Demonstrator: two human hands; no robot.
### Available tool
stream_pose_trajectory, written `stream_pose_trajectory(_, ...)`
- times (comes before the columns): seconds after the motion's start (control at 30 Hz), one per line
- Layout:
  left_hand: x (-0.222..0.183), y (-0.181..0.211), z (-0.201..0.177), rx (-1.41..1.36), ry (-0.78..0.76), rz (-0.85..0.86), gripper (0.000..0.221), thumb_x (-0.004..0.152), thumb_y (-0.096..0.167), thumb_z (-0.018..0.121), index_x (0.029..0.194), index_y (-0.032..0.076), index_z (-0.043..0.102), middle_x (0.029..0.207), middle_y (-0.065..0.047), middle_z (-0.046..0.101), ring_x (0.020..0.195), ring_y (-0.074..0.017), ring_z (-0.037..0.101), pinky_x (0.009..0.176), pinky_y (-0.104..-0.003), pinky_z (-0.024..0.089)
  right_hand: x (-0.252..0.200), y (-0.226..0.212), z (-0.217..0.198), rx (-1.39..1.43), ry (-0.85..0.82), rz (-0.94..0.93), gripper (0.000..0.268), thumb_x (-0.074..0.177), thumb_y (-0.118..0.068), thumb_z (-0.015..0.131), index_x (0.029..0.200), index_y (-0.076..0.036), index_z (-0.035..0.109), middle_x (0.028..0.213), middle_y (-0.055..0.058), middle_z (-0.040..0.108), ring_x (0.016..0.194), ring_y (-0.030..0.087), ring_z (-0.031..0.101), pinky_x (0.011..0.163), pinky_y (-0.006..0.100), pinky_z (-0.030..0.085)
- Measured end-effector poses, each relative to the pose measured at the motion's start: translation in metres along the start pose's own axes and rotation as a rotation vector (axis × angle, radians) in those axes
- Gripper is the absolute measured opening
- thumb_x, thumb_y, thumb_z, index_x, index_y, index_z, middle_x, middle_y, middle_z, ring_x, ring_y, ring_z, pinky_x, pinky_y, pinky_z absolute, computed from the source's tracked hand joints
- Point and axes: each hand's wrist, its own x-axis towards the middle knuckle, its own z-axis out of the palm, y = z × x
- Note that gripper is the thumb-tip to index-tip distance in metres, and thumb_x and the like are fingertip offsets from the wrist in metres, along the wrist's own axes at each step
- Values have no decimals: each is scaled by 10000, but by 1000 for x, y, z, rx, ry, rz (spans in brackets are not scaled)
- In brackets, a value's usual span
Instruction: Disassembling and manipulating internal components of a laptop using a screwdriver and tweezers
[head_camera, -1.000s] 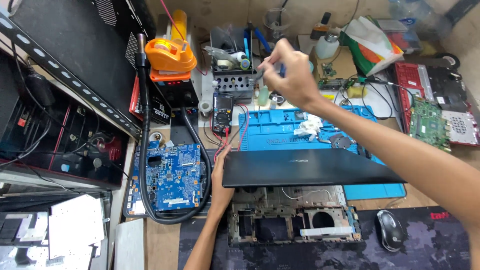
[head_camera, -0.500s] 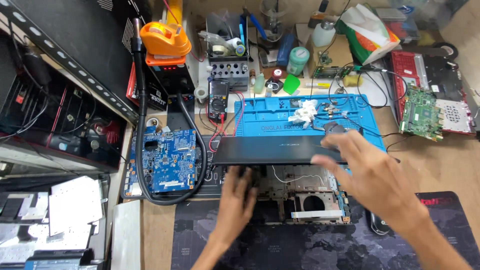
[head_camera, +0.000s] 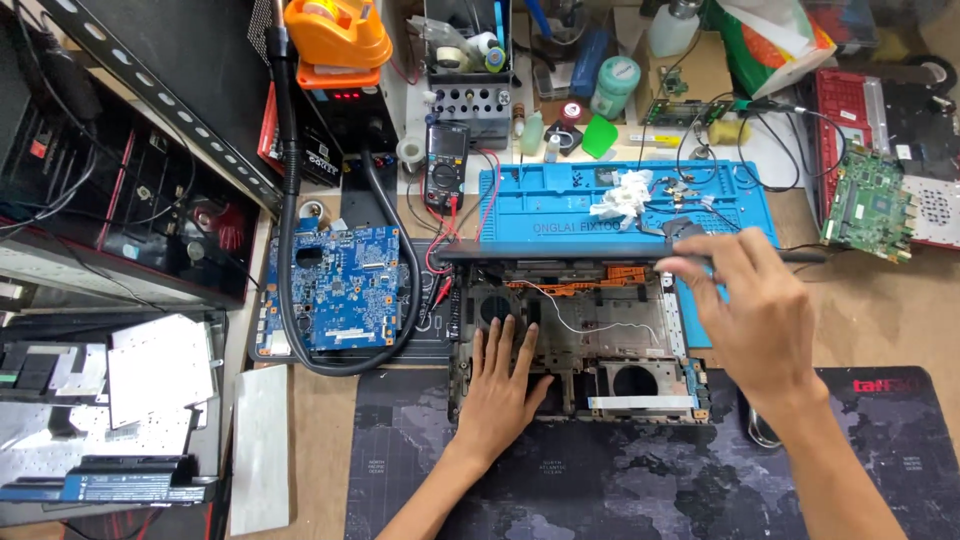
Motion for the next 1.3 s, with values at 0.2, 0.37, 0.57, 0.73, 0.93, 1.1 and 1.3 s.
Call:
stream_pose_trajectory(0.2,0,-2,4,-96,-8,-28,711,1043,431,537,1583,38,294,1604,-257,330,1513,-435,259,1239,-594,196,46,13,13,141,47,33,283,1064,-289,785,1090,-22,696,977,102,595,744,202,525,668,390,467)
stream_pose_trajectory(0.37,-2,-4,14,69,-58,-43,788,1018,519,515,1608,67,256,1647,-203,270,1536,-367,225,1255,-532,159,85,24,37,187,89,81,285,1083,-287,801,1097,-27,686,992,102,579,777,191,526,692,369,467)
stream_pose_trajectory(0.57,0,-4,9,52,-93,-41,723,1055,507,432,1601,60,278,1638,-215,284,1523,-381,239,1239,-538,166,122,40,72,259,137,73,232,1104,-190,820,1055,-30,659,1006,111,544,752,194,505,705,373,476)
stream_pose_trajectory(0.73,1,-3,9,87,-87,-36,740,1049,515,444,1610,69,259,1647,-206,267,1523,-371,242,1242,-535,170,112,25,63,296,168,73,202,1104,-166,787,1081,-22,648,1044,115,538,766,214,484,762,388,461)
stream_pose_trajectory(0.93,3,-3,8,80,-98,-41,725,1053,510,425,1600,59,276,1626,-224,301,1515,-387,253,1238,-545,169,50,-14,54,374,118,103,354,1146,-86,495,1466,37,585,995,148,436,764,231,462,690,379,404)
stream_pose_trajectory(1.1,3,-3,8,42,-89,-39,718,1047,482,466,1590,43,298,1602,-242,343,1495,-406,299,1222,-558,211,-12,-27,82,795,-465,381,564,1060,-208,393,1596,-49,313,1029,106,659,1034,199,623,977,344,519)
stream_pose_trajectory(1.3,3,-3,10,31,-104,-55,721,1034,487,478,1573,34,325,1598,-244,349,1489,-406,304,1223,-556,202,-33,-48,92,1263,-433,669,77,995,-87,582,1061,-53,602,1034,138,755,774,169,723,735,268,628)
